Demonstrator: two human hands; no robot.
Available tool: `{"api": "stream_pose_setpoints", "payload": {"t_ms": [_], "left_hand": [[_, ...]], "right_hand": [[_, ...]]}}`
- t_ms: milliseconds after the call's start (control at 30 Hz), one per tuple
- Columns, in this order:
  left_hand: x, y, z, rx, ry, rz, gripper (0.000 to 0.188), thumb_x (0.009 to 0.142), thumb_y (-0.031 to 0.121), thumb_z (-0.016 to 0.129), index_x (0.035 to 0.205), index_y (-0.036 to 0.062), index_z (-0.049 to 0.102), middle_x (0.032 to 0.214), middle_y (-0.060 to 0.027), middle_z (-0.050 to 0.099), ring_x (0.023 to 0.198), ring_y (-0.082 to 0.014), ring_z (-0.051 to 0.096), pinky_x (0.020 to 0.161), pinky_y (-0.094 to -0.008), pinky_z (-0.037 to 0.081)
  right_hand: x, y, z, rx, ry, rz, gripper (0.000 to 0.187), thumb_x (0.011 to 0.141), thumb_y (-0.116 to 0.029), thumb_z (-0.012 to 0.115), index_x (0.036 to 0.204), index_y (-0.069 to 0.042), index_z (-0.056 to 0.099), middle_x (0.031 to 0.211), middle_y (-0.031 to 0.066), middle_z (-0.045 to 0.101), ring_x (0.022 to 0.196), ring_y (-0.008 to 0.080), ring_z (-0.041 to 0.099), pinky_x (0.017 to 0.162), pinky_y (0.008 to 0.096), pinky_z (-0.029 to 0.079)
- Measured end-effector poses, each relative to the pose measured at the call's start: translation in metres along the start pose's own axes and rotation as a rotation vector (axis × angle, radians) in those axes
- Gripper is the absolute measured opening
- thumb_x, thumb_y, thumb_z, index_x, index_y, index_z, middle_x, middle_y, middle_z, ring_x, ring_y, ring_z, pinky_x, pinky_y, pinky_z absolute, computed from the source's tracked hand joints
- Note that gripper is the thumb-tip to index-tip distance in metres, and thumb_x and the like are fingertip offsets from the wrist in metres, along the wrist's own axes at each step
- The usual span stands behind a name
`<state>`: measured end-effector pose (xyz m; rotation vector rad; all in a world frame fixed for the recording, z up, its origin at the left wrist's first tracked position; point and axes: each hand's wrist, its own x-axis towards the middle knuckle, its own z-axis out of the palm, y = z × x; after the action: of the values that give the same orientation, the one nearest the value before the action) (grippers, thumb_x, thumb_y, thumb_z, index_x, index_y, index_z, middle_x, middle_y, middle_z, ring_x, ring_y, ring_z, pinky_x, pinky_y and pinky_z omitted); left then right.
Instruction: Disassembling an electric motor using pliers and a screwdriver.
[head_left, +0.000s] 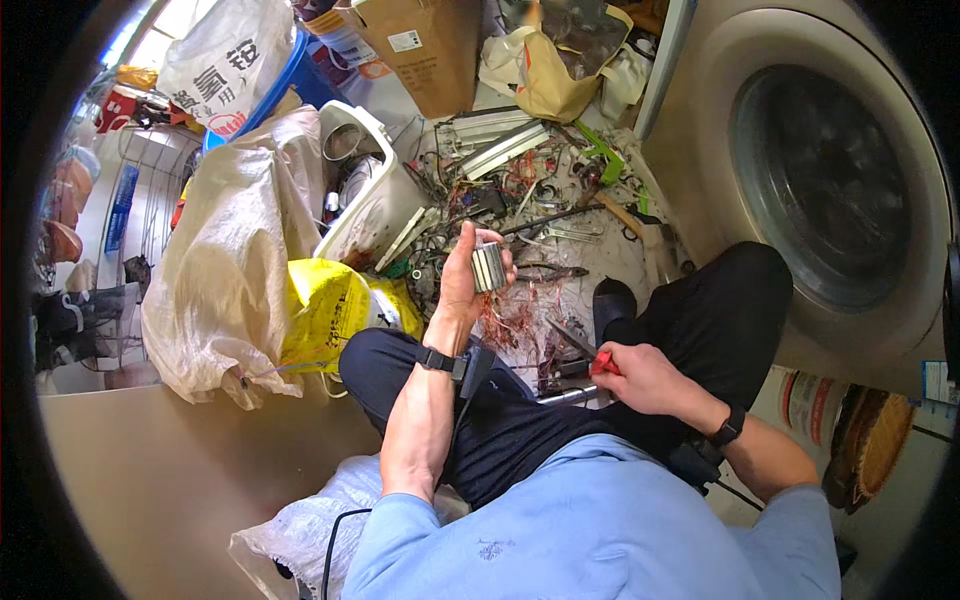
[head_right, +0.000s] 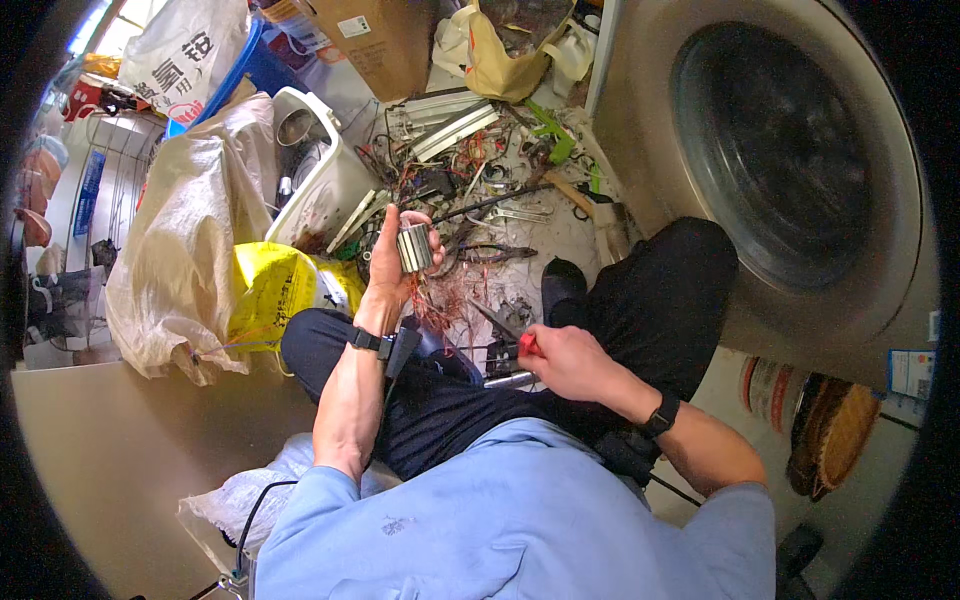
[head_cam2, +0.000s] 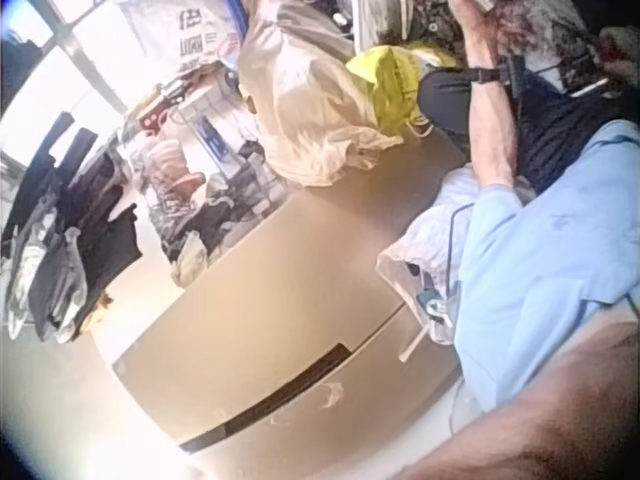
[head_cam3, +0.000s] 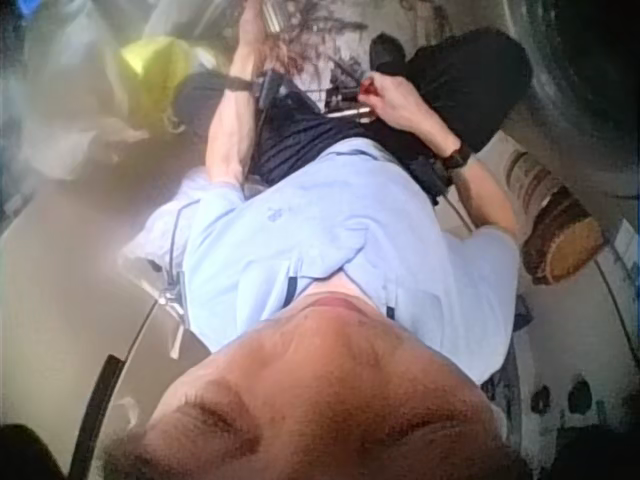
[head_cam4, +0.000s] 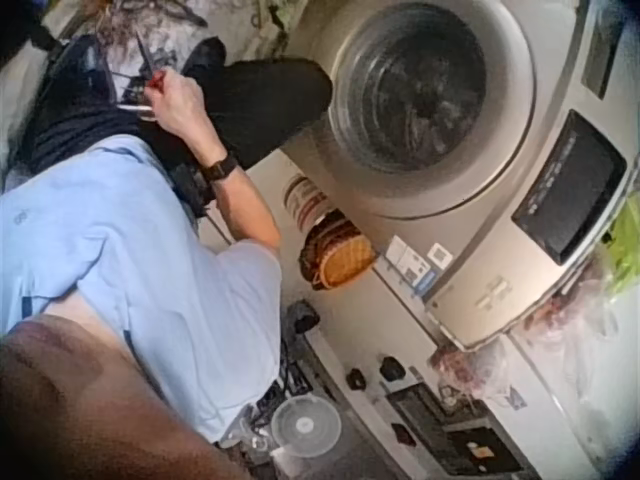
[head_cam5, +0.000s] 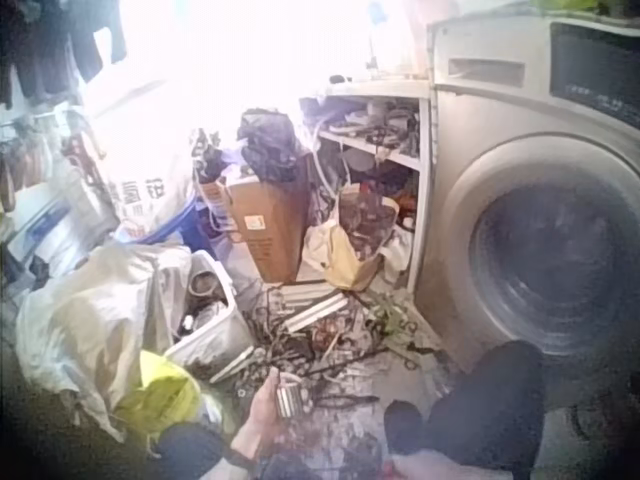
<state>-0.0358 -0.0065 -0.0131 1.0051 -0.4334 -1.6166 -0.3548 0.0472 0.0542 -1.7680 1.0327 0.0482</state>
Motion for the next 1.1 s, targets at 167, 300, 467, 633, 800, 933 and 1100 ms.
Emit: {"api": "stream_pose_setpoints", "payload": {"t_ms": [167, 300, 467, 633, 800, 933, 1100], "left_hand": [[0.001, -0.008, 0.002, 0.032, -0.053, -0.075, 0.061, 0.105, 0.069, 0.045, 0.109, 0.0120, 0.066, 0.080, -0.0109, 0.070, 0.066, -0.0263, 0.068, 0.052, -0.0342, 0.049], [0.003, -0.012, 0.007, 0.005, -0.100, -0.102, 0.063, 0.106, 0.069, 0.042, 0.108, 0.0112, 0.066, 0.081, -0.0111, 0.071, 0.063, -0.0256, 0.068, 0.053, -0.0340, 0.051], [0.003, -0.013, 0.007, 0.089, -0.101, -0.087, 0.060, 0.106, 0.066, 0.047, 0.109, 0.0090, 0.065, 0.082, -0.0114, 0.071, 0.066, -0.0232, 0.069, 0.057, -0.0346, 0.056], [0.001, -0.018, 0.004, 0.209, -0.156, -0.072, 0.055, 0.103, 0.060, 0.061, 0.112, 0.0060, 0.065, 0.082, -0.0104, 0.071, 0.067, -0.0197, 0.069, 0.059, -0.0322, 0.057], [0.011, -0.022, 0.001, 0.264, -0.037, -0.003, 0.041, 0.099, 0.044, 0.075, 0.110, 0.0059, 0.066, 0.080, -0.0078, 0.070, 0.065, -0.0166, 0.068, 0.058, -0.0301, 0.056], [0.015, -0.028, -0.011, 0.517, 0.063, 0.040, 0.041, 0.095, 0.045, 0.078, 0.101, 0.0040, 0.075, 0.083, -0.0001, 0.070, 0.076, -0.0085, 0.061, 0.069, -0.0276, 0.050], [0.016, -0.025, 0.013, 0.708, 0.084, 0.224, 0.042, 0.093, 0.042, 0.078, 0.099, 0.0007, 0.077, 0.088, 0.0007, 0.072, 0.084, -0.0091, 0.060, 0.080, -0.0287, 0.050]], "right_hand": [[0.027, -0.009, -0.013, -0.071, 0.004, -0.030, 0.023, 0.095, -0.023, 0.070, 0.103, -0.002, 0.065, 0.091, 0.0264, 0.072, 0.092, 0.0473, 0.070, 0.080, 0.0550, 0.054], [0.039, -0.004, -0.006, -0.135, -0.033, -0.047, 0.021, 0.094, -0.017, 0.067, 0.105, 0.000, 0.064, 0.090, 0.0293, 0.071, 0.093, 0.0487, 0.070, 0.081, 0.0556, 0.055], [0.050, -0.017, -0.002, -0.185, -0.051, -0.124, 0.020, 0.095, -0.019, 0.068, 0.104, -0.001, 0.065, 0.087, 0.0272, 0.072, 0.089, 0.0484, 0.071, 0.080, 0.0561, 0.056], [0.050, -0.024, 0.000, -0.210, -0.045, -0.118, 0.026, 0.096, -0.024, 0.071, 0.099, 0.001, 0.065, 0.084, 0.0273, 0.071, 0.086, 0.0478, 0.071, 0.078, 0.0559, 0.056], [0.048, -0.019, 0.008, -0.232, 0.035, -0.078, 0.030, 0.096, -0.027, 0.072, 0.094, 0.002, 0.064, 0.078, 0.0272, 0.070, 0.082, 0.0470, 0.071, 0.075, 0.0550, 0.056], [0.035, -0.019, 0.014, -0.171, 0.048, -0.025, 0.025, 0.095, -0.024, 0.075, 0.097, 0.000, 0.067, 0.081, 0.0247, 0.070, 0.084, 0.0444, 0.071, 0.074, 0.0514, 0.054], [0.027, -0.015, 0.013, -0.097, 0.109, -0.085, 0.026, 0.095, -0.023, 0.072, 0.093, 0.003, 0.067, 0.079, 0.0280, 0.069, 0.081, 0.0486, 0.070, 0.074, 0.0546, 0.055]]}}
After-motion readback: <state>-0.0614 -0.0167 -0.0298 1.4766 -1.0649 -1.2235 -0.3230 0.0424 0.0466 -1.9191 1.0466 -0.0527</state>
